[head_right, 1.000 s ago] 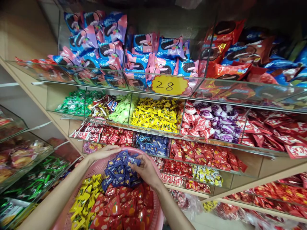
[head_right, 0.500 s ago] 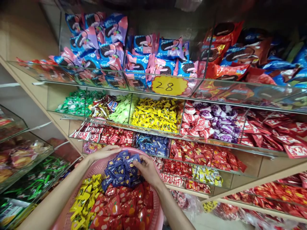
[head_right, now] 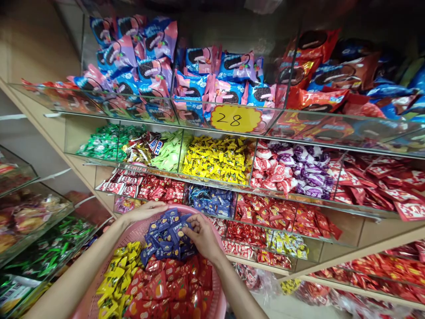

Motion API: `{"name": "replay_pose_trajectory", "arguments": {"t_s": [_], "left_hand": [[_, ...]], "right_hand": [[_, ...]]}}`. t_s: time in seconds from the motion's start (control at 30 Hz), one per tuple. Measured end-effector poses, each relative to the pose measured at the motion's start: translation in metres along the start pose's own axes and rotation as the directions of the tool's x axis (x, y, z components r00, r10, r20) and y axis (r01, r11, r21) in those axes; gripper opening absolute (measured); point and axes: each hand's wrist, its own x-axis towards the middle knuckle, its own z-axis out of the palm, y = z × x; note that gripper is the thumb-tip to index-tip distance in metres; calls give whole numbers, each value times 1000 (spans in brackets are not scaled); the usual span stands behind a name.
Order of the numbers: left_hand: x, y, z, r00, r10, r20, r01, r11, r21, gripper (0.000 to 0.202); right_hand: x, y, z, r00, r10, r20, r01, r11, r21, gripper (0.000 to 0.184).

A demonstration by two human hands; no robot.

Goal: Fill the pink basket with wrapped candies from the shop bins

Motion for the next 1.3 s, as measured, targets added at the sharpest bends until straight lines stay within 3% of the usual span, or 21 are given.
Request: {"name": "replay_pose_trajectory", "arguments": {"t_s": [0.6, 0.87, 1.07, 1.3], "left_hand": [[1, 1, -1, 1000, 14, 12, -15, 999, 39, 52], [-1, 3, 0, 1000, 17, 12, -17, 1000, 7, 51], [0, -2, 0, 1000, -7, 2, 7, 1000, 15, 50], [4, -5, 1, 1000, -7, -15, 7, 1000, 2, 50]], "right_hand": [[-1, 7, -1, 998, 51, 24, -46, 984, -170, 43], [-8, 7, 4, 978, -160, 132, 201, 890, -410, 30], [-8, 11, 7, 970, -182, 160, 235, 862, -448, 31], [-8, 11, 9, 954, -241, 179, 299, 713, -634, 31]]}}
